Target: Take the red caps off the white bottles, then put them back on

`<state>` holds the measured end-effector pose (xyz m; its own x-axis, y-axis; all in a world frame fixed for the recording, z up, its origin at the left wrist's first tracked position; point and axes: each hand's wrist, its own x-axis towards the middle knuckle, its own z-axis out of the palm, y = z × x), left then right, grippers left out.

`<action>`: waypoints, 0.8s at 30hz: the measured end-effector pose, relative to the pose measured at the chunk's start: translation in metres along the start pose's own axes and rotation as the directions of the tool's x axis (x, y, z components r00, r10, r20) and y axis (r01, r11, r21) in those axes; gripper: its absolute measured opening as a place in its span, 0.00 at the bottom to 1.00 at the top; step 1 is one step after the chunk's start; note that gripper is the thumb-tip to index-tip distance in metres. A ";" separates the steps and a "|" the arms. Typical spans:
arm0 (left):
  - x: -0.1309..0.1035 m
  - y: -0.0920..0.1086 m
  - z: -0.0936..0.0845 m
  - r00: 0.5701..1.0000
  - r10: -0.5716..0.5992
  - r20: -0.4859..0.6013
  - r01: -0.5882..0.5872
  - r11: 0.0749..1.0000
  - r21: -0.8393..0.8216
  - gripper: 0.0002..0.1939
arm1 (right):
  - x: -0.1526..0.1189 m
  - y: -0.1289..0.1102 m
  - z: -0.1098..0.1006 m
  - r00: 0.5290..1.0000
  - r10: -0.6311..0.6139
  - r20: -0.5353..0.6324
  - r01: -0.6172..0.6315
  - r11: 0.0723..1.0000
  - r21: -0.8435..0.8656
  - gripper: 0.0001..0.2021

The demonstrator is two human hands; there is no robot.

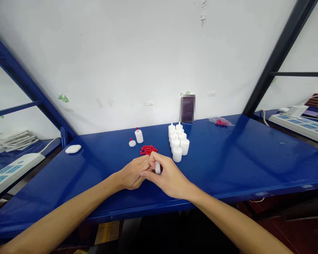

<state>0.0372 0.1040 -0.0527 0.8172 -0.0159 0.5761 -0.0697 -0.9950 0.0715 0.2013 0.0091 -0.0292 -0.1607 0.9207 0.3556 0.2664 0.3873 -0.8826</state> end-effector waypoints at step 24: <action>-0.020 -0.062 -0.036 0.784 -0.614 -0.095 0.558 0.629 0.540 0.16 | -0.014 0.032 -0.070 0.897 -0.363 -0.250 0.032 0.620 -0.784 0.12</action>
<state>0.0049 0.1694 -0.0394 0.6289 0.6075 0.4852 0.7216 -0.6884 -0.0734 0.2785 0.0119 -0.0414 -0.0033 0.6973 0.7167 0.9051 0.3068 -0.2943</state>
